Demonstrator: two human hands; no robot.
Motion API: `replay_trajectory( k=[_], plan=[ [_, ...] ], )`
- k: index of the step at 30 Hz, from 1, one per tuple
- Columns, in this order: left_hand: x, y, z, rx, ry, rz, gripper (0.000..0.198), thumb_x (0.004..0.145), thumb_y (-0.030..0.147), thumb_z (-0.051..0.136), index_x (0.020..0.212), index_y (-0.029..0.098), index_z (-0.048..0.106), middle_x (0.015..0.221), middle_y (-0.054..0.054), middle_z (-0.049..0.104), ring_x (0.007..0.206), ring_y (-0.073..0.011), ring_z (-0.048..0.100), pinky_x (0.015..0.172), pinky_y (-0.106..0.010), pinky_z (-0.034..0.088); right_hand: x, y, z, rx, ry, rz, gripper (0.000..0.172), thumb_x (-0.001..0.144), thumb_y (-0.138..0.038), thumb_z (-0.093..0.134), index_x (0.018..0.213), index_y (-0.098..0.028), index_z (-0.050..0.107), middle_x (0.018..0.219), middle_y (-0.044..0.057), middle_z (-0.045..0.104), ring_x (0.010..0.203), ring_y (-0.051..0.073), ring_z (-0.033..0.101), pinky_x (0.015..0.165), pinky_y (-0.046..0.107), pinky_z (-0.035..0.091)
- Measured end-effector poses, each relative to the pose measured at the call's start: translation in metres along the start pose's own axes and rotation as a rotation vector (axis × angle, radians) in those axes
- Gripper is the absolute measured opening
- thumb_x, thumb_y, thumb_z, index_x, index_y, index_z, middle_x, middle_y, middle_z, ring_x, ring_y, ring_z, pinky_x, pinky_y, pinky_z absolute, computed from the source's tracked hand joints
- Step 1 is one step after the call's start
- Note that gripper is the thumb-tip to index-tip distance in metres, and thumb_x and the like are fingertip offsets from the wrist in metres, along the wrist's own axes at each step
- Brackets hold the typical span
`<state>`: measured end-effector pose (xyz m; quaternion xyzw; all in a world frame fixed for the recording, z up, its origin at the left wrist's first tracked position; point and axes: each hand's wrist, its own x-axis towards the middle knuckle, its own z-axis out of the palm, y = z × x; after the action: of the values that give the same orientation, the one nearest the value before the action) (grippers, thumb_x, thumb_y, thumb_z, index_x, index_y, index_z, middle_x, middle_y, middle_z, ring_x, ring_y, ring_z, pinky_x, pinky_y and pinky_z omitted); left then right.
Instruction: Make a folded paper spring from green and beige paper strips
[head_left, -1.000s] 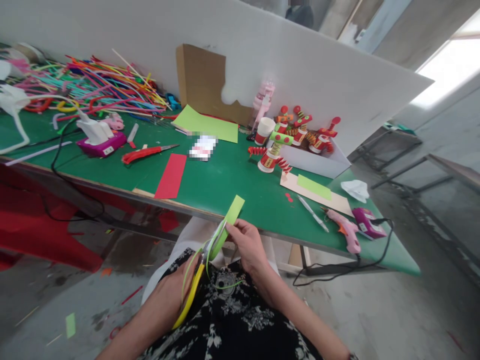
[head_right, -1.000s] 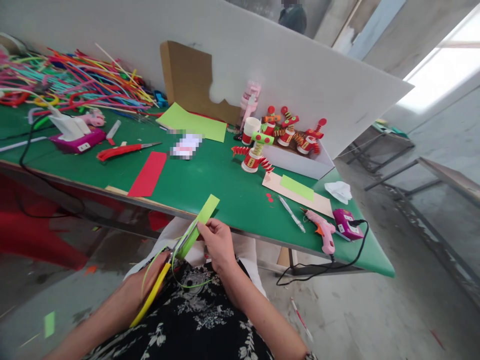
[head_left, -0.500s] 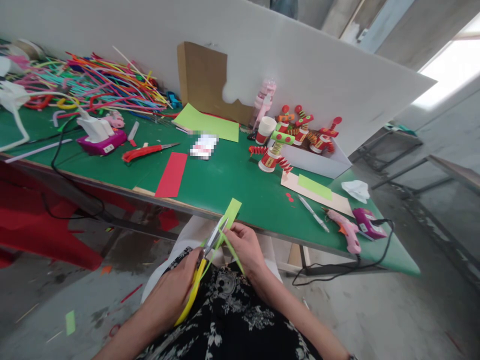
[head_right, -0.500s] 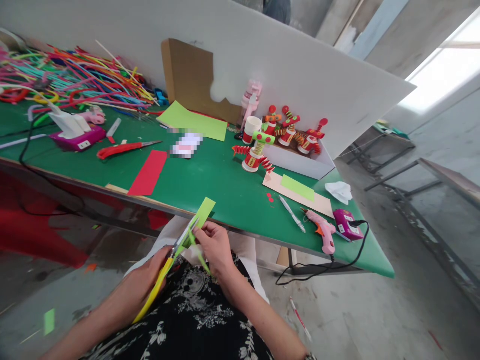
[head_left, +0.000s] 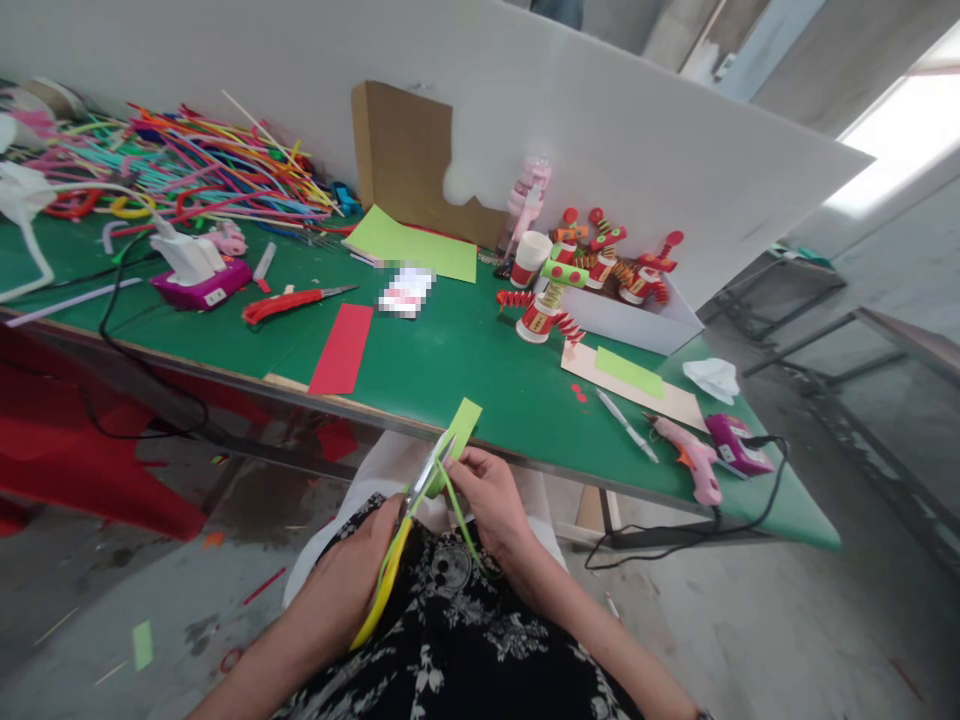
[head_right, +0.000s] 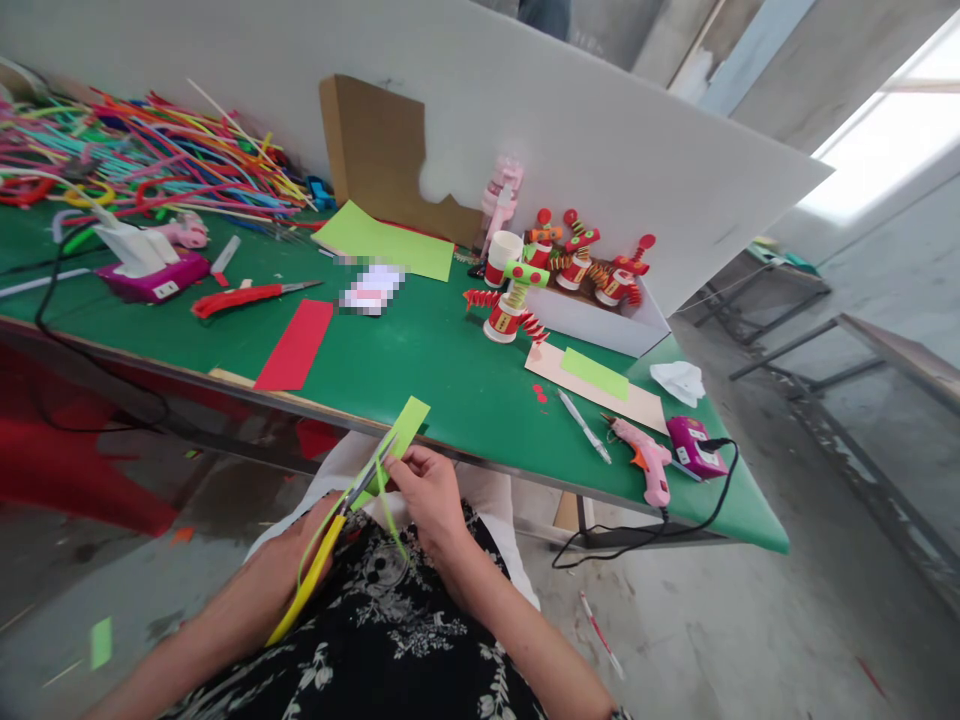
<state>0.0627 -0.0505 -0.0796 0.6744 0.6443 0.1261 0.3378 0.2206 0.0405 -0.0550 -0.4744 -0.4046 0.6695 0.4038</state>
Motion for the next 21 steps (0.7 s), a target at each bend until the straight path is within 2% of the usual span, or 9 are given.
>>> replay_trajectory(
  k=[4, 7, 13, 17, 21],
  plan=[
    [0.000, -0.014, 0.013, 0.023, 0.089, 0.118, 0.052, 0.087, 0.022, 0.034, 0.139, 0.018, 0.033, 0.132, -0.019, 0.062, 0.107, -0.0262, 0.069, 0.088, -0.037, 0.054, 0.000, 0.001, 0.000, 0.012, 0.003, -0.008, 0.025, 0.066, -0.041, 0.078, 0.064, -0.019, 0.068, 0.059, -0.001, 0.065, 0.054, 0.012, 0.055, 0.057, 0.024, 0.044],
    [0.000, -0.021, 0.019, 0.035, 0.151, 0.148, 0.051, 0.088, 0.021, 0.033, 0.140, 0.019, 0.034, 0.135, -0.019, 0.061, 0.110, -0.0263, 0.068, 0.090, -0.038, 0.054, 0.001, 0.002, 0.000, 0.012, 0.001, -0.012, 0.025, 0.066, -0.041, 0.078, 0.065, -0.019, 0.067, 0.059, 0.000, 0.065, 0.054, 0.012, 0.056, 0.059, 0.026, 0.046],
    [0.000, -0.014, 0.013, 0.045, 0.136, 0.139, 0.051, 0.087, 0.021, 0.033, 0.138, 0.018, 0.036, 0.132, -0.020, 0.062, 0.104, -0.0271, 0.070, 0.084, -0.038, 0.056, 0.001, 0.003, 0.000, 0.016, 0.007, -0.012, 0.024, 0.066, -0.041, 0.078, 0.065, -0.019, 0.067, 0.059, -0.001, 0.065, 0.052, 0.012, 0.056, 0.059, 0.026, 0.046],
    [0.000, -0.008, 0.008, -0.003, 0.079, 0.095, 0.049, 0.088, 0.024, 0.034, 0.136, 0.020, 0.039, 0.118, -0.016, 0.068, 0.093, -0.0260, 0.072, 0.078, -0.036, 0.057, 0.001, 0.004, -0.002, -0.004, -0.004, -0.015, 0.025, 0.067, -0.041, 0.077, 0.066, -0.018, 0.067, 0.059, -0.001, 0.065, 0.053, 0.012, 0.056, 0.059, 0.025, 0.045],
    [0.000, -0.012, 0.012, -0.006, 0.134, 0.120, 0.052, 0.086, 0.023, 0.031, 0.138, 0.018, 0.034, 0.128, -0.020, 0.063, 0.103, -0.0282, 0.070, 0.084, -0.040, 0.055, 0.001, 0.007, -0.002, 0.001, -0.021, -0.011, 0.025, 0.067, -0.042, 0.077, 0.066, -0.018, 0.067, 0.059, -0.001, 0.065, 0.053, 0.012, 0.057, 0.060, 0.026, 0.046]
  ],
)
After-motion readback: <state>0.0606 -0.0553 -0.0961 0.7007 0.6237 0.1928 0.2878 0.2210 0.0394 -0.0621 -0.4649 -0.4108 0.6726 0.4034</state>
